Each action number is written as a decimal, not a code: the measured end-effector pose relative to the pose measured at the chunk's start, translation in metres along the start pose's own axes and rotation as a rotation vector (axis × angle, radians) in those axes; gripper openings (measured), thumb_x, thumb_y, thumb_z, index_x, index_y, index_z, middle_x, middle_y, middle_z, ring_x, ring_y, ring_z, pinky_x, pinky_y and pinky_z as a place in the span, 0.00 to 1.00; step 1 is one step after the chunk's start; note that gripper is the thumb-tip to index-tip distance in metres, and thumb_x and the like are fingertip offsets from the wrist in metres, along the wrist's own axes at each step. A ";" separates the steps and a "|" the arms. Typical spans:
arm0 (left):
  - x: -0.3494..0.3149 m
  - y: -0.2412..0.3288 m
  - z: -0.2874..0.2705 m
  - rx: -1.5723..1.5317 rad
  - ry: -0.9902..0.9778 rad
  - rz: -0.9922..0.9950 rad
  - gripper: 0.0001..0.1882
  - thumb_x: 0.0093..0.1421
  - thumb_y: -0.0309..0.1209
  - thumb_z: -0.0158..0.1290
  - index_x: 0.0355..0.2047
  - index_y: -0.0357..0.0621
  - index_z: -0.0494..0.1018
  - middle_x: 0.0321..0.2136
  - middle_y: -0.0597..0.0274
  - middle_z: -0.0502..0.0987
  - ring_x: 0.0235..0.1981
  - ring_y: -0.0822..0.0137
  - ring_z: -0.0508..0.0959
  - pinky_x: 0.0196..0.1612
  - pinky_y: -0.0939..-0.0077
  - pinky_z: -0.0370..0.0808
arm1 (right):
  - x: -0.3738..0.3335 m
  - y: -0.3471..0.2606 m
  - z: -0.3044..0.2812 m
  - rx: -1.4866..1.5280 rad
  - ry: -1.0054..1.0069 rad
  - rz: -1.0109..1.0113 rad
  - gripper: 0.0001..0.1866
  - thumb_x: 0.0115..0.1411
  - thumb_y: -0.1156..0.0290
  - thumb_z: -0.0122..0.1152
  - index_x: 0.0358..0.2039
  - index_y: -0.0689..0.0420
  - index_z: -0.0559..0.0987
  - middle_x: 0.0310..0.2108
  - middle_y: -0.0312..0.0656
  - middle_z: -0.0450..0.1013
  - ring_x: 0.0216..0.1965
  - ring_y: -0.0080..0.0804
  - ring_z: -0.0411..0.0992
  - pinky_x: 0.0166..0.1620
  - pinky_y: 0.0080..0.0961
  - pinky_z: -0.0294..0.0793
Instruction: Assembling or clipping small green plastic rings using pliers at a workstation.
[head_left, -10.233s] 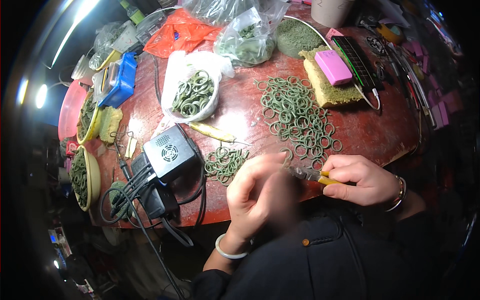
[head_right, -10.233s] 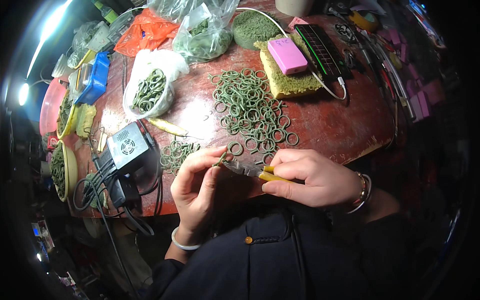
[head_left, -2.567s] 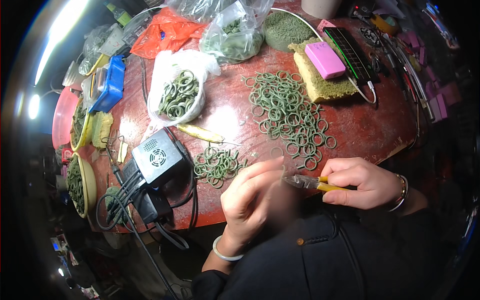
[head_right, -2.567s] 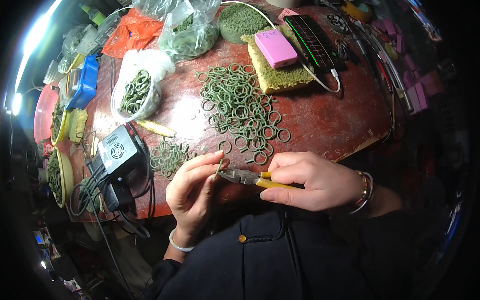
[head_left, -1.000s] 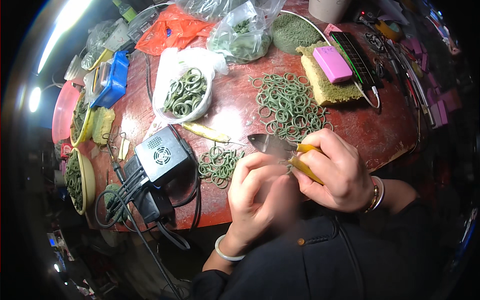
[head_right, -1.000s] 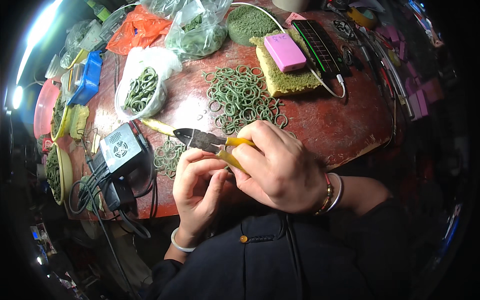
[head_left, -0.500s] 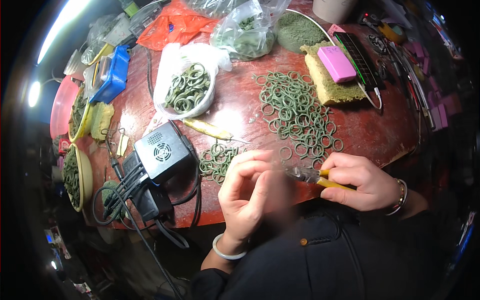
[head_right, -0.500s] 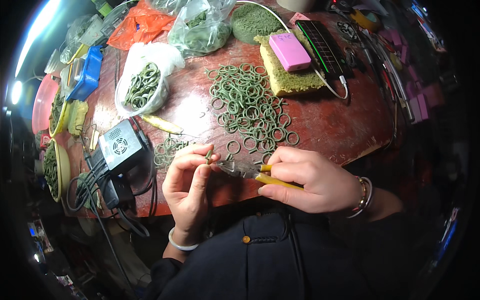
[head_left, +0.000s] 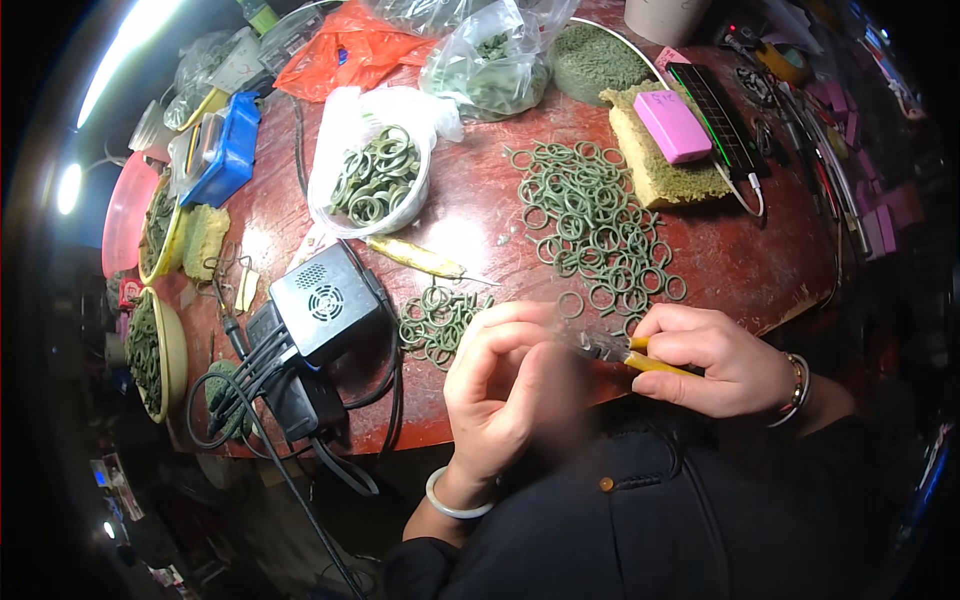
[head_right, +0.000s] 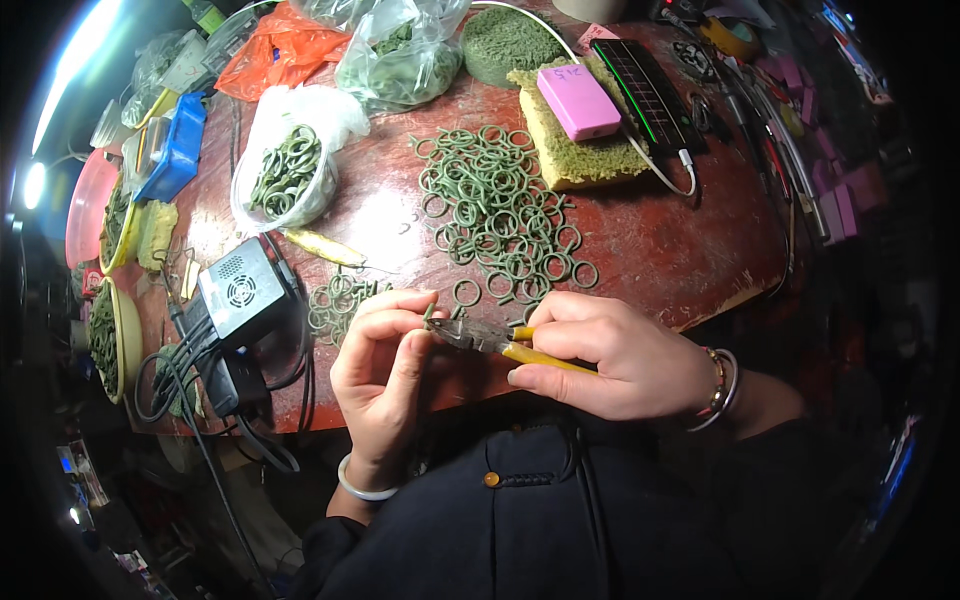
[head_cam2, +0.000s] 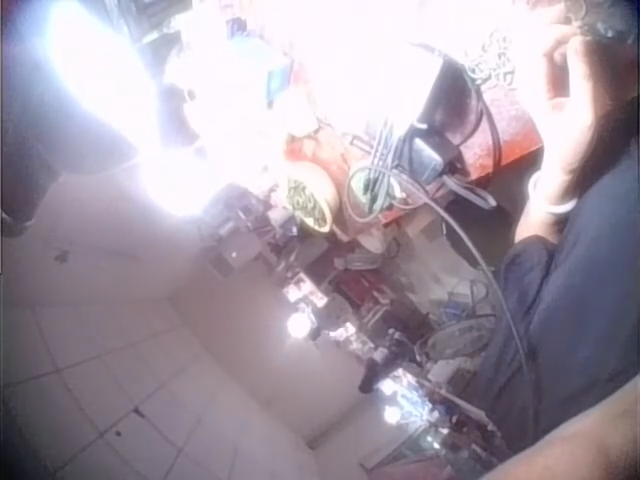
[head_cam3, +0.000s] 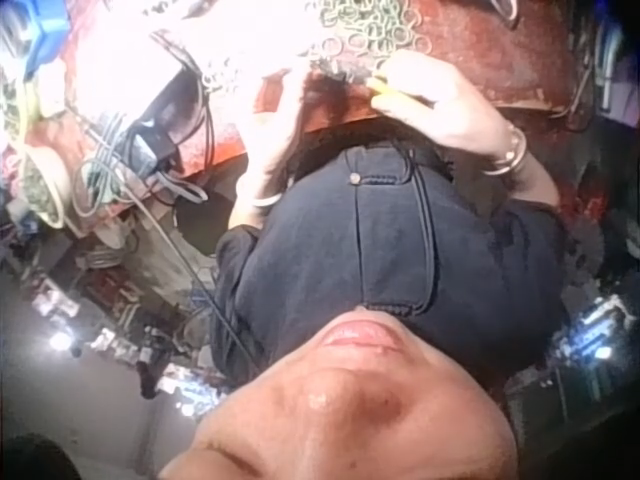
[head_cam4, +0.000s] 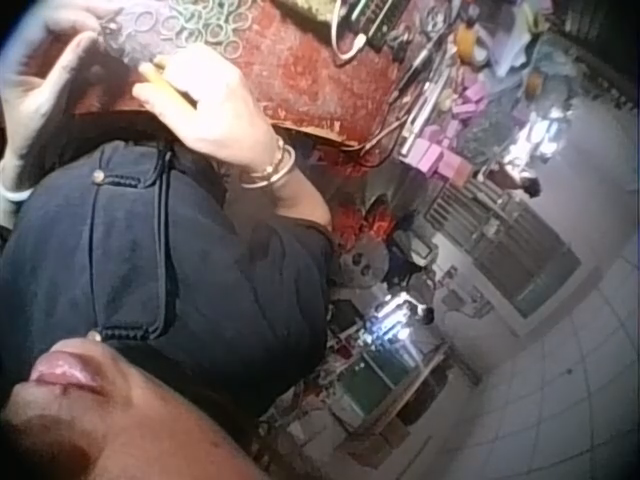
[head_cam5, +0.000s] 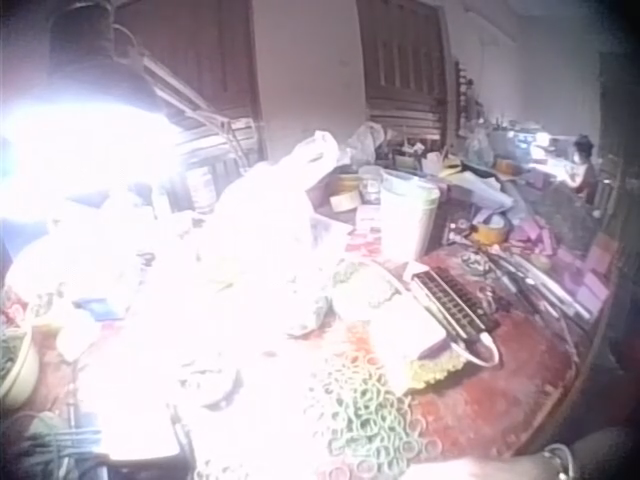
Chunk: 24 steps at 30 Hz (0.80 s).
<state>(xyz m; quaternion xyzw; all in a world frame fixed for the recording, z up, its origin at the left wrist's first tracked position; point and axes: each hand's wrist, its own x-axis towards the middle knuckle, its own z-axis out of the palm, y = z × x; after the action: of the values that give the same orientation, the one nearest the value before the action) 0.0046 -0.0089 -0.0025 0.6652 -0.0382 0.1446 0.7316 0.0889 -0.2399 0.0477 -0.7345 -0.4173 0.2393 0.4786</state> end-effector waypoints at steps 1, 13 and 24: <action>0.000 0.001 0.000 -0.001 0.000 -0.001 0.08 0.62 0.15 0.54 0.42 0.32 0.76 0.49 0.50 0.74 0.48 0.65 0.76 0.49 0.72 0.76 | 0.000 0.000 0.000 0.004 -0.001 -0.001 0.16 0.65 0.65 0.64 0.26 0.64 0.75 0.32 0.47 0.69 0.32 0.41 0.70 0.37 0.33 0.70; 0.000 0.002 0.001 0.078 -0.017 0.001 0.04 0.66 0.19 0.53 0.41 0.33 0.74 0.49 0.48 0.75 0.49 0.65 0.76 0.56 0.70 0.70 | 0.001 0.003 -0.003 -0.012 -0.015 0.014 0.15 0.64 0.65 0.66 0.27 0.63 0.76 0.27 0.46 0.69 0.29 0.43 0.71 0.33 0.35 0.69; -0.007 0.012 0.001 0.055 0.124 -0.161 0.07 0.61 0.17 0.57 0.40 0.34 0.77 0.49 0.51 0.75 0.46 0.66 0.76 0.48 0.74 0.74 | -0.004 0.002 -0.009 0.016 0.008 0.037 0.14 0.64 0.66 0.66 0.27 0.64 0.77 0.28 0.46 0.69 0.29 0.41 0.70 0.34 0.33 0.69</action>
<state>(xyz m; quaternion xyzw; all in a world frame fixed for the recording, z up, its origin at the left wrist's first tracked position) -0.0048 -0.0099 0.0074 0.6755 0.0646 0.1274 0.7233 0.0941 -0.2483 0.0489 -0.7391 -0.3999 0.2484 0.4818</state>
